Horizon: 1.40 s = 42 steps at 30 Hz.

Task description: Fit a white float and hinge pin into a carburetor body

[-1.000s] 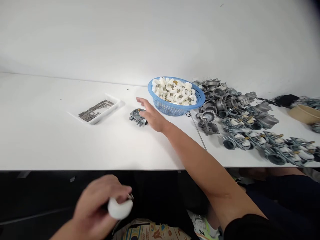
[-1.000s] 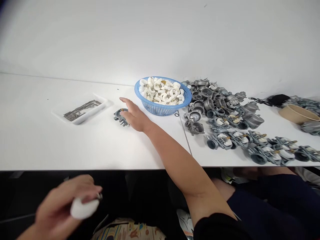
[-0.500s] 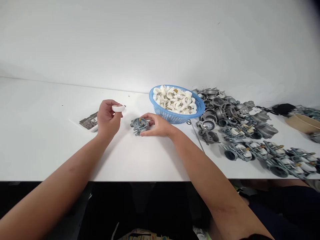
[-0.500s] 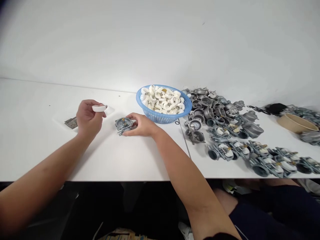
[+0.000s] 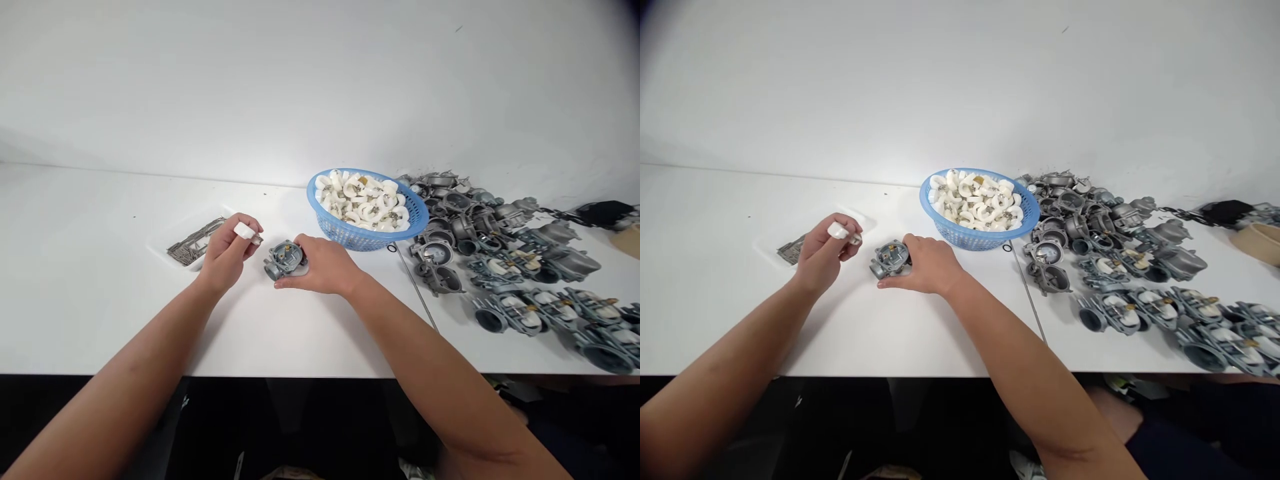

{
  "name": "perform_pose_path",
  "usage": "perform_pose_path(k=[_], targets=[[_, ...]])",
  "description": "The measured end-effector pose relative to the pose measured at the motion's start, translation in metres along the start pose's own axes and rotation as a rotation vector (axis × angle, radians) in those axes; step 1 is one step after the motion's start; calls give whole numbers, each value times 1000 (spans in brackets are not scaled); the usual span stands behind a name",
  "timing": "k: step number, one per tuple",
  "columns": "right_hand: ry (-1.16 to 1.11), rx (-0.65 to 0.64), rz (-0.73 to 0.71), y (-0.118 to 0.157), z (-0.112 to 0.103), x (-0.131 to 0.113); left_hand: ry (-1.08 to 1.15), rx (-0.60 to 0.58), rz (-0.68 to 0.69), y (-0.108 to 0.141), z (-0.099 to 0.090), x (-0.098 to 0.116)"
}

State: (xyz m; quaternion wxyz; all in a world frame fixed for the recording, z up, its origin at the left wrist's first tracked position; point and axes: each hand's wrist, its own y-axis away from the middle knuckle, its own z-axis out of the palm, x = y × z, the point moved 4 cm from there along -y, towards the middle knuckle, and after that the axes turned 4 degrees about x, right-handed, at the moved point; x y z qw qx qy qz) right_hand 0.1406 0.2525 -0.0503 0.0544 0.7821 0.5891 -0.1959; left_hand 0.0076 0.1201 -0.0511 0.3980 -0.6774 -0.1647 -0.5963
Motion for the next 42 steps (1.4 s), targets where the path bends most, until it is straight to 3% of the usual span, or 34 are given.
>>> perform_pose_path(k=[4,8,10,12,16,28,30,35,42], targets=[[30,143,-94,0,-4,0,-48,-94,-123,1,2,-5],[-85,416,-314,3,-14,-10,-35,-134,-100,5,6,-5],[-138,471,-446,5,-14,-17,-18,-156,-64,7,8,-2],[-148,482,-530,4,-11,-21,-1,-213,-13,10,12,3],[-127,502,-564,2,-7,-20,15,-311,41,12,17,11],[-239,405,-609,7,-9,-32,50,-452,-170,14,16,10],[-273,454,-568,7,-11,-29,105,-426,-169,10,10,10],[-252,553,-468,5,-19,-15,109,-193,-59,-4,-9,3],[-119,359,-510,0,-25,-5,-52,-605,4,5,12,-10]])
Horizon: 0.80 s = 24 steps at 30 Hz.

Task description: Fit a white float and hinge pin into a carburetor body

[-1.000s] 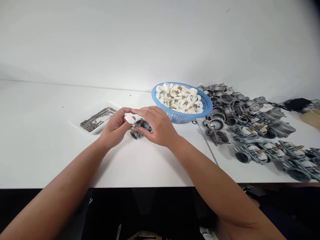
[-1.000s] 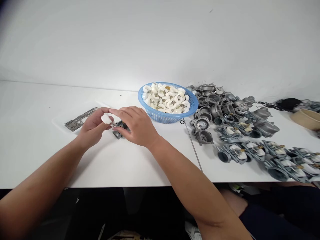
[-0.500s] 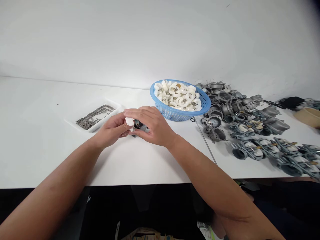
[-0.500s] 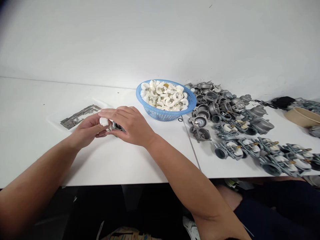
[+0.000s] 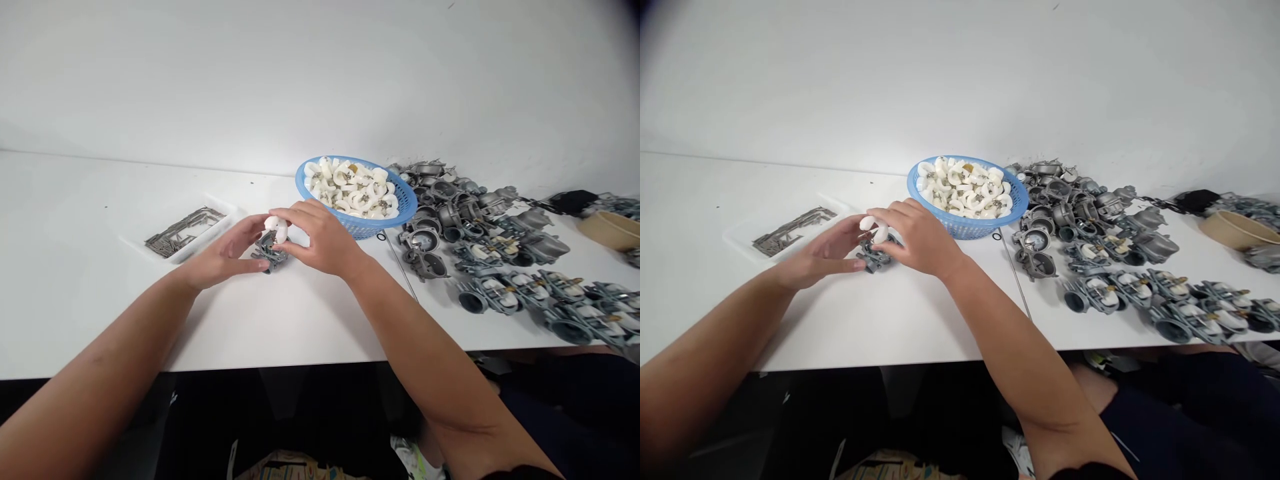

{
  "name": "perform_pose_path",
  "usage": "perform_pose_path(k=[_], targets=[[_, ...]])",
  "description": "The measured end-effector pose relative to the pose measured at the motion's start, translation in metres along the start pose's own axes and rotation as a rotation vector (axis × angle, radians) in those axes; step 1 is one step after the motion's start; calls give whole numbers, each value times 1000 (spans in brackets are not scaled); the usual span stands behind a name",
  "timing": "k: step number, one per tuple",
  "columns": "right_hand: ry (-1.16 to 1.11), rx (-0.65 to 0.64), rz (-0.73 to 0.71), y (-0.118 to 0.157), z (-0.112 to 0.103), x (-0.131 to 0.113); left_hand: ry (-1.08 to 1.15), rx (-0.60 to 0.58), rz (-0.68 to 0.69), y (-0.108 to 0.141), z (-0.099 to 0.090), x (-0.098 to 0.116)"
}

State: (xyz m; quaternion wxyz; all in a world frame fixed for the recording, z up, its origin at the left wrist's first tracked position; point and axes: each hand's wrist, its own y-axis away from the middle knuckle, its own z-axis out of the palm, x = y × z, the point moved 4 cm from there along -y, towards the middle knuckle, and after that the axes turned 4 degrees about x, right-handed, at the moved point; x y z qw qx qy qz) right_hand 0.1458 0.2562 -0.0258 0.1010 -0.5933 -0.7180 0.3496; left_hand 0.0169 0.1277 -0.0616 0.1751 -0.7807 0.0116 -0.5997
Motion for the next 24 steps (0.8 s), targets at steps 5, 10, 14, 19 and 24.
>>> perform_pose_path(k=[5,10,14,19,24], targets=[[115,-60,33,3,0,8,19,20,-46,-1,4,-5],[56,-121,34,4,7,6,49,75,-44,0,-1,-11],[-15,-176,61,4,9,4,5,81,-80,1,-3,-13],[-147,-202,131,5,6,6,-25,62,-152,1,-1,-11],[-302,-220,240,8,1,10,11,101,-223,2,-1,-13]])
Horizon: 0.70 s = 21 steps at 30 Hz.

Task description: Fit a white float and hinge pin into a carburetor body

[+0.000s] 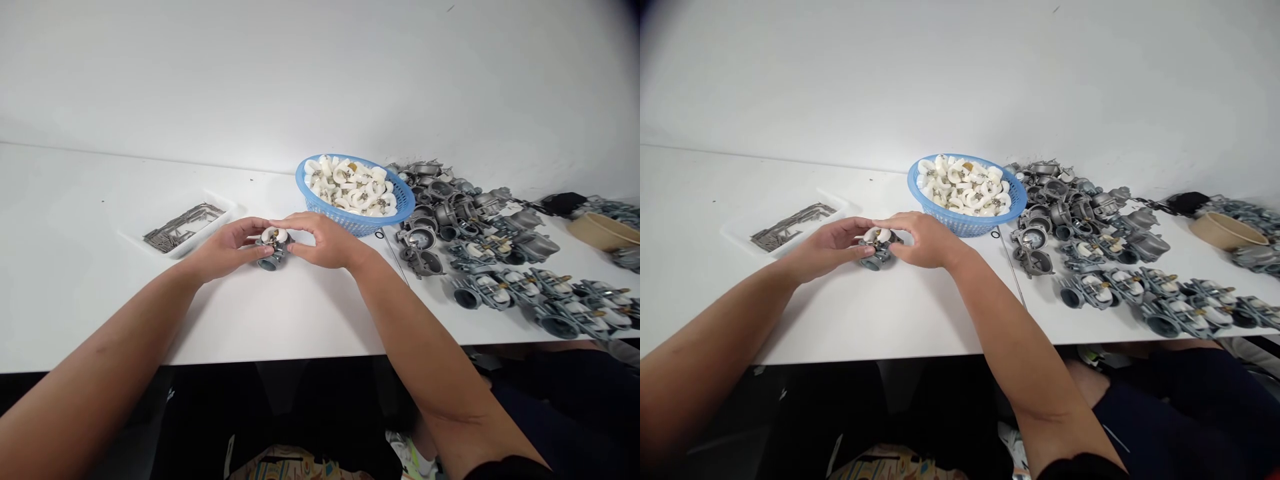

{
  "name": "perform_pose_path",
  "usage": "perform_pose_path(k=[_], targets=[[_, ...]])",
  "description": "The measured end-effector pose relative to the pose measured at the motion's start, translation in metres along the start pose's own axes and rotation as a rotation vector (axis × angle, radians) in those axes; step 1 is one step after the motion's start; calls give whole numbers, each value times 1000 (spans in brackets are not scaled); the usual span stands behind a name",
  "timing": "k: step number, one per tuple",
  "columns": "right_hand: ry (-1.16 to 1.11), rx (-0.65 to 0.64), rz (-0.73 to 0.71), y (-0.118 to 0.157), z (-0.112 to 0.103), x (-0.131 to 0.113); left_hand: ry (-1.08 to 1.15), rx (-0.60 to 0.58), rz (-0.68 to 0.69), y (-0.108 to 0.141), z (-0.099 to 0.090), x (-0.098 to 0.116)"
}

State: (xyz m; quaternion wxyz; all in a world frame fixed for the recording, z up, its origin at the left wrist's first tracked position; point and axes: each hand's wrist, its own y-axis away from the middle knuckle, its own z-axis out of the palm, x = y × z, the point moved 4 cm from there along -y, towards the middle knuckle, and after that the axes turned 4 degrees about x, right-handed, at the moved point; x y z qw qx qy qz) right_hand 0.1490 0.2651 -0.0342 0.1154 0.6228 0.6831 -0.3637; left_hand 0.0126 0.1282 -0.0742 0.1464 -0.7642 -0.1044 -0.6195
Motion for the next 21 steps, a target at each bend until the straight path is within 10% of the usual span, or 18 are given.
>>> perform_pose_path(k=[21], targets=[[89,188,-77,-4,7,2,-37,-21,-47,1,2,2]])
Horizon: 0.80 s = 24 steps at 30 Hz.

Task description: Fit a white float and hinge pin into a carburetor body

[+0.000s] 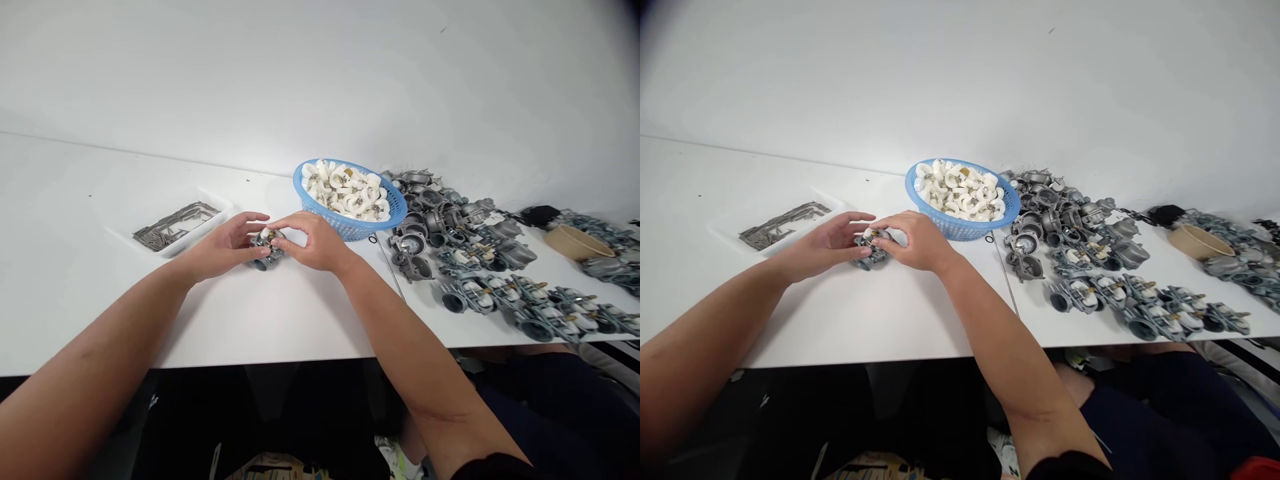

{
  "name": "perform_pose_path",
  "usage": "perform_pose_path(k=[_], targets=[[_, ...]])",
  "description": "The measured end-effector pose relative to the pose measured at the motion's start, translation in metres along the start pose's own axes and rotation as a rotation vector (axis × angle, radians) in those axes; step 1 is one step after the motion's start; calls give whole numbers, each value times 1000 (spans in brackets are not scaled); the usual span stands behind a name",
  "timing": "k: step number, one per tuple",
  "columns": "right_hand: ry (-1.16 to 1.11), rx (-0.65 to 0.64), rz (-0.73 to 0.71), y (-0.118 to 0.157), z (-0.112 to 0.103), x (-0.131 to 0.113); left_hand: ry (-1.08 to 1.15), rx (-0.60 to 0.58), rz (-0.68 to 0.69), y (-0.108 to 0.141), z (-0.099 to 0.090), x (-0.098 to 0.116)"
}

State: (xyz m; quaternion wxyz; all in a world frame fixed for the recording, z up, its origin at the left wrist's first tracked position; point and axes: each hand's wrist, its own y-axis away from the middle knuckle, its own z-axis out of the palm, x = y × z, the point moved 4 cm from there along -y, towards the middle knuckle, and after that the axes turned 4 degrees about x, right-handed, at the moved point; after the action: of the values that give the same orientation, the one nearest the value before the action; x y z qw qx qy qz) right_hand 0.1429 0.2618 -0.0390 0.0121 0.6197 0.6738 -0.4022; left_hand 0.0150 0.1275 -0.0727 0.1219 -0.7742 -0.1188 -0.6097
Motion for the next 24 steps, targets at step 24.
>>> perform_pose_path(k=[24], targets=[[-272,-311,301,11,9,5,-221,189,-127,1,0,-12]])
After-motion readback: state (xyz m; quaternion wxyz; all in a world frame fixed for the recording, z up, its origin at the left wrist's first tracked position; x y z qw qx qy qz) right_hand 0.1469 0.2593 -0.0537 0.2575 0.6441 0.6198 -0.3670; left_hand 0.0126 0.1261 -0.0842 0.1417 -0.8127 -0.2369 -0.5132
